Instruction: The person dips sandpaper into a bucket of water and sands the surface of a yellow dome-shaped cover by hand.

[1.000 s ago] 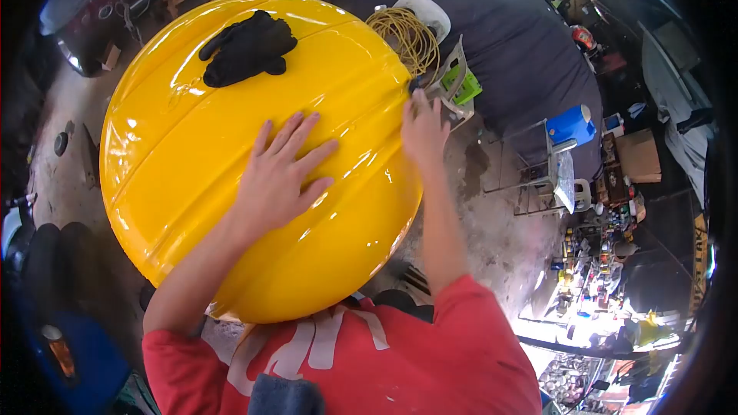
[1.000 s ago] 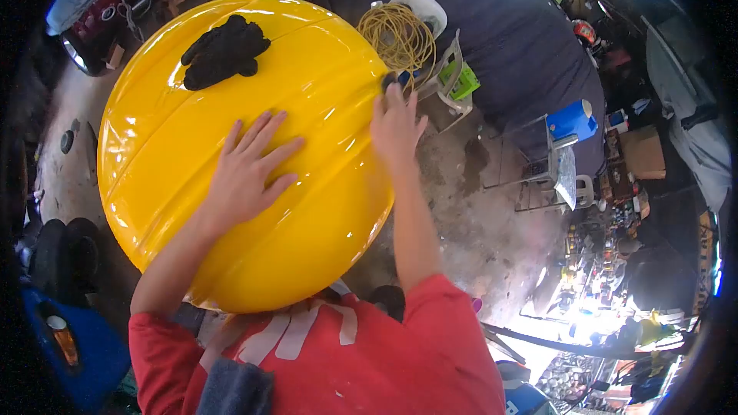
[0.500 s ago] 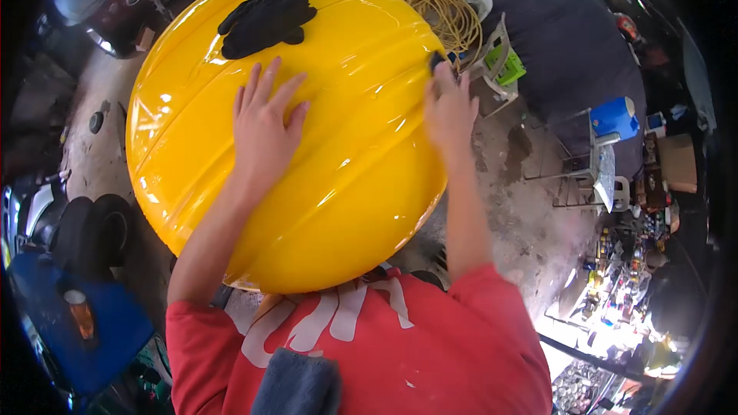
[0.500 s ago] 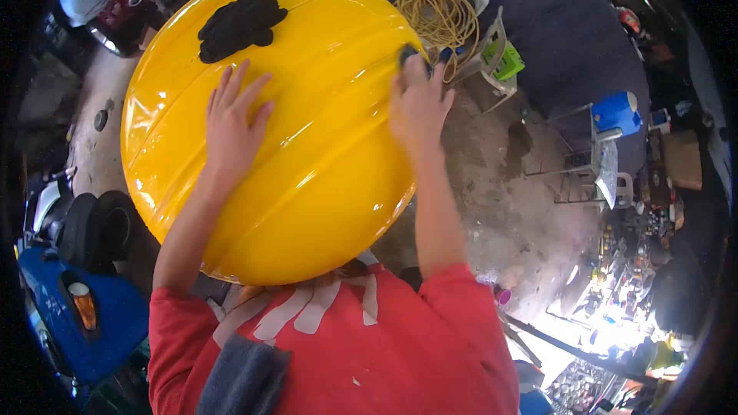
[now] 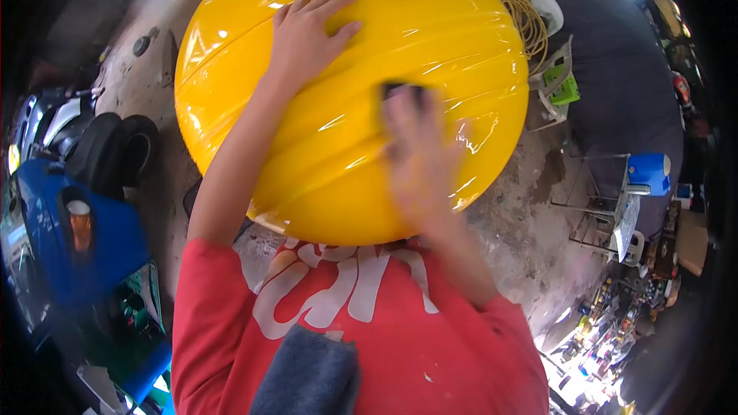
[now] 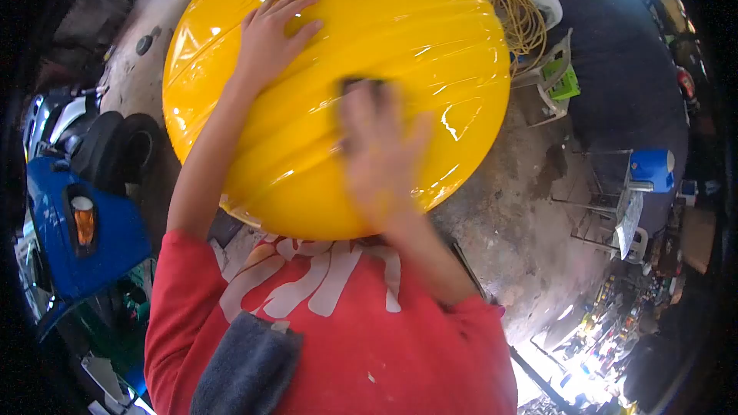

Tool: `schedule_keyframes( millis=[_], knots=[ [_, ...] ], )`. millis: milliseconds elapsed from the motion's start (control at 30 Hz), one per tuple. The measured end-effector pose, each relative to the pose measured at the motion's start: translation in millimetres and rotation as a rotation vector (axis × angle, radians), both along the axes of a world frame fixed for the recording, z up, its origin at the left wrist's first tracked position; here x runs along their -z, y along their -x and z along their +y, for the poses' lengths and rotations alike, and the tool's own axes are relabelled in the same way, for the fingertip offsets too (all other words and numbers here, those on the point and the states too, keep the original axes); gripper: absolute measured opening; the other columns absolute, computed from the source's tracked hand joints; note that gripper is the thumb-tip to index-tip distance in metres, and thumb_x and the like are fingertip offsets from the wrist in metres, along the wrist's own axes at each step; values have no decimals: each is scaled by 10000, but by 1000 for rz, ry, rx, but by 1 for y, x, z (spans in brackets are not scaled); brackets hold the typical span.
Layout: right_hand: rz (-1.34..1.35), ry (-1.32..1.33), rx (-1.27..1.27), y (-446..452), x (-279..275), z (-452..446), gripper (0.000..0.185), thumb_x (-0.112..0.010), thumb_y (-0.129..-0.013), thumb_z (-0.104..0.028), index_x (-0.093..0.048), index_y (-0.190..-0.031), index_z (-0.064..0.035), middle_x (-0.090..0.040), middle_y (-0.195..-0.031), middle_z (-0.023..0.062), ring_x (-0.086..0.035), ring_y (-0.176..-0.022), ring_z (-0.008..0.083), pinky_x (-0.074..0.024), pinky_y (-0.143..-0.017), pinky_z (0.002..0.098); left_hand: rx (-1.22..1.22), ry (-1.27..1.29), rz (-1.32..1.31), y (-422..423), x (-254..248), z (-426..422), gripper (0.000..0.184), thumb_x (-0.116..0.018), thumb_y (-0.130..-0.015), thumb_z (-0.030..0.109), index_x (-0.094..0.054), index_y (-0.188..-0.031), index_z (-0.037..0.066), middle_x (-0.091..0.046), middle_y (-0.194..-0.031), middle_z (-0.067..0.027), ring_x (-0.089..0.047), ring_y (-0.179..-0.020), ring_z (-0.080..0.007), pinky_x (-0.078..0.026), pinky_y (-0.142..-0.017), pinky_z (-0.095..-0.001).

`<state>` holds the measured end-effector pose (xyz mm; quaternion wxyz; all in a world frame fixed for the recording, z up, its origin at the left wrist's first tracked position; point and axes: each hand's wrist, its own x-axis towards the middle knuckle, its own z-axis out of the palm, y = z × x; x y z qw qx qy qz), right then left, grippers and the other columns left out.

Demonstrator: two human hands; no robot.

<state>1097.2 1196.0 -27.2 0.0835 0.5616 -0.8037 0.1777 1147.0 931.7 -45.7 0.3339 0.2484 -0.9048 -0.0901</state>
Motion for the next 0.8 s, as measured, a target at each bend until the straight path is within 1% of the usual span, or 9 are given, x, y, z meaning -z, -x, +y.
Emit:
schedule_keyframes(
  millis=[33, 133, 233, 367, 433, 500, 567, 700, 800],
  knots=[
    [-158, -71, -135, -45, -3, -7, 690, -699, -840, -272, -474, -1483, -160, -396, -1583, 45, -310, -1472, 387, -108, -1100, 772, 24, -8, 2, -2, 3, -3, 465, -657, -917, 431, -635, -1337, 233, -531, -1485, -65, -407, -1423, -353, -270, -1165, -520],
    [-82, -145, -222, -52, -15, -7, 671, -698, -841, -265, -492, -1473, -170, -408, -1578, 28, -311, -1475, 376, -112, -1100, 768, 197, -23, 5, -16, 2, -14, 451, -661, -908, 424, -655, -1312, 223, -518, -1491, -97, -397, -1423, -376, -250, -1174, -522],
    [206, -130, 152, 50, -17, 16, 604, -605, -929, -269, -448, -1506, -184, -417, -1579, 9, -274, -1498, 350, -96, -1107, 761, 182, -20, -170, -72, -7, -27, 487, -611, -947, 457, -590, -1393, 261, -429, -1562, -95, -326, -1474, -347, -203, -1205, -544],
    [226, -133, 121, 20, -12, 6, 613, -591, -932, -258, -425, -1517, -175, -389, -1590, 49, -290, -1488, 357, -117, -1108, 750, -35, -17, -194, -113, 8, -20, 507, -571, -968, 477, -544, -1440, 293, -373, -1597, -92, -289, -1493, -339, -184, -1213, -545],
    [6, -65, -173, -71, -7, -23, 595, -613, -886, -284, -503, -1422, -53, -470, -1491, 127, -353, -1447, 362, -168, -1079, 765, -58, 31, -111, -110, 15, -22, 534, -565, -943, 545, -562, -1425, 313, -385, -1588, -105, -326, -1468, -372, -214, -1202, -525],
    [22, -27, -373, -132, 16, -38, 637, -671, -850, -355, -541, -1393, -48, -470, -1503, 95, -341, -1458, 345, -211, -1113, 706, -36, 37, -113, -110, 18, -22, 523, -561, -960, 510, -544, -1441, 307, -371, -1596, -101, -305, -1482, -353, -202, -1208, -533],
    [-74, -32, -432, -125, 7, -38, 683, -688, -842, -375, -515, -1431, -74, -469, -1514, 72, -343, -1456, 350, -184, -1100, 738, -44, 50, -123, -119, 20, -30, 513, -558, -976, 476, -526, -1458, 301, -357, -1604, -97, -284, -1495, -334, -189, -1215, -541],
    [220, -167, -68, -15, -11, 8, 661, -654, -906, -328, -441, -1513, -177, -389, -1595, 4, -291, -1491, 355, -110, -1079, 786, 102, -72, -19, -141, 18, -44, 513, -622, -944, 450, -575, -1416, 255, -433, -1554, -123, -318, -1472, -370, -234, -1205, -523],
    [243, -140, 207, 65, -11, 53, 516, -492, -1022, -350, -453, -1509, -186, -438, -1565, -11, -266, -1506, 313, -121, -1151, 681, 2, -142, -65, -151, -3, -34, 547, -622, -925, 394, -583, -1398, 122, -445, -1516, -232, -386, -1418, -430, -315, -1169, -478]
  ],
)
